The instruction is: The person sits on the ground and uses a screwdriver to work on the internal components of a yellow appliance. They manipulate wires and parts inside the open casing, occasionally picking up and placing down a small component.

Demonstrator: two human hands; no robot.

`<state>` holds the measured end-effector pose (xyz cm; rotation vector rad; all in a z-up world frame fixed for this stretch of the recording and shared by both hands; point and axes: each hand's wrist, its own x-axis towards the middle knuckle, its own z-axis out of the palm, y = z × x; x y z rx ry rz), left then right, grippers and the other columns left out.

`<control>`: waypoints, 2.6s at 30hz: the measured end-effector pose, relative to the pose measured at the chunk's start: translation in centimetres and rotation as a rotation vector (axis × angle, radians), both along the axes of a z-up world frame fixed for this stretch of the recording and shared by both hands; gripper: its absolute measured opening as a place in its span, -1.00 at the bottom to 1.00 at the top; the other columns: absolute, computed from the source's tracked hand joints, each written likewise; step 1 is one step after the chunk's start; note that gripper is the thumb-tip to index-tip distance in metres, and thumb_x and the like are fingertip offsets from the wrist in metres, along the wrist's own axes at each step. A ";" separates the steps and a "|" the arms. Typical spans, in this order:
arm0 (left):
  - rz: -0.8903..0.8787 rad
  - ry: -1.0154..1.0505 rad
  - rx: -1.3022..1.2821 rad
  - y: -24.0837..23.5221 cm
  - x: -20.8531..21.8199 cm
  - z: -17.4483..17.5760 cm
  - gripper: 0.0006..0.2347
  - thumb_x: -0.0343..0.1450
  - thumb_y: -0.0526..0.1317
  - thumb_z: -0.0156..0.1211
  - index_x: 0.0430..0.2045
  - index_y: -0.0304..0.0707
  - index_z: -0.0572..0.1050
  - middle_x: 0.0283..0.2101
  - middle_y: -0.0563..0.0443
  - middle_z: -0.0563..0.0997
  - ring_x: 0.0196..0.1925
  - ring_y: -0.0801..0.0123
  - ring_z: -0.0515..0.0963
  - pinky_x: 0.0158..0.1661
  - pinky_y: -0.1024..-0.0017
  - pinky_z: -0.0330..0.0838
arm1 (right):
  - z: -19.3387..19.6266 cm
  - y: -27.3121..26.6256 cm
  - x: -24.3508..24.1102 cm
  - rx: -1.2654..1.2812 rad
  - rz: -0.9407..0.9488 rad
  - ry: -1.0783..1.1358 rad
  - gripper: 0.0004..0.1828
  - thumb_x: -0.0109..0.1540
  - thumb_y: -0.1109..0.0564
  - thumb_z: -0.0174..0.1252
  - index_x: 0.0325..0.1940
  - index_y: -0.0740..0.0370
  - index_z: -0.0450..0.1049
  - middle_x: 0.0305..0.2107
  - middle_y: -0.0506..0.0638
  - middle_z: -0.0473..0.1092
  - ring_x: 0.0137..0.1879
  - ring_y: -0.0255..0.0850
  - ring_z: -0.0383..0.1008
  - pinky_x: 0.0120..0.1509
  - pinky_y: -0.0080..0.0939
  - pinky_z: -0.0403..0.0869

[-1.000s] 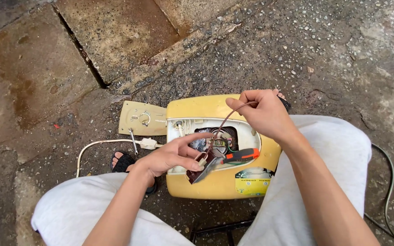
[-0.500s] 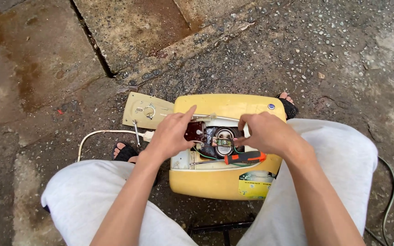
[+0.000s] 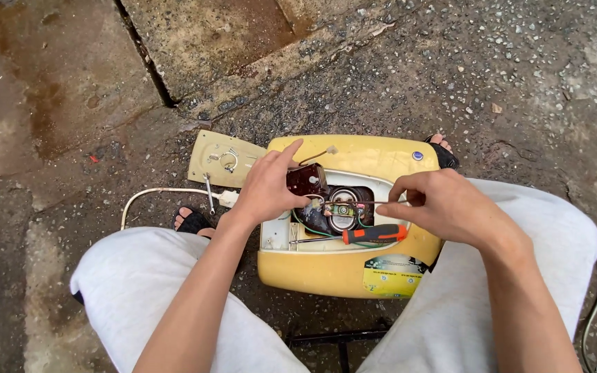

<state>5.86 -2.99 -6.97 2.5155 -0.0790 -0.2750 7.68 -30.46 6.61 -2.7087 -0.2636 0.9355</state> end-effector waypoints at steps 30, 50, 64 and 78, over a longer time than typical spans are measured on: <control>-0.086 -0.466 -0.068 -1.5 0.5 3.5 0.14 -0.04 -0.11 0.54 0.43 -0.45 -0.08 -0.14 0.02 0.72 0.11 0.22 0.50 0.29 -0.04 -0.10 | -5.3 5.4 -0.3 0.153 0.530 -0.937 0.10 -0.13 -0.33 0.46 0.37 0.18 0.28 0.30 0.14 0.25 0.46 0.10 0.14 0.48 0.11 0.18; 0.505 -0.138 -0.347 3.5 -1.1 6.5 -0.73 0.38 -0.04 0.25 -0.22 -0.22 0.51 -0.16 -0.02 0.60 -0.15 0.38 0.61 -0.12 0.39 0.55 | -2.1 3.5 2.4 0.465 0.111 -0.846 -0.08 -0.10 -0.01 0.59 0.18 0.61 0.44 -0.13 0.31 0.52 -0.12 0.03 0.55 0.05 -0.04 0.52; 0.383 0.295 0.227 -1.2 -3.2 -5.5 -0.81 0.28 -0.13 0.34 -0.50 -0.30 0.63 -0.43 -0.15 0.63 -0.39 0.06 0.63 -0.25 0.16 0.54 | -1.6 0.3 2.9 0.851 -0.223 -0.721 -0.38 0.14 0.24 0.49 0.20 0.50 0.39 -0.08 0.20 0.48 -0.01 -0.08 0.50 0.08 -0.15 0.47; 0.258 -0.272 0.324 -1.0 -5.1 -6.9 -0.74 0.40 -0.19 0.28 -0.64 -0.46 0.63 -0.54 -0.22 0.60 -0.58 0.03 0.52 -0.49 0.16 0.47 | -1.5 1.0 2.9 0.849 -0.086 -0.741 -0.35 0.14 0.28 0.52 0.20 0.61 0.38 -0.05 0.32 0.48 0.03 0.02 0.51 0.22 -0.06 0.44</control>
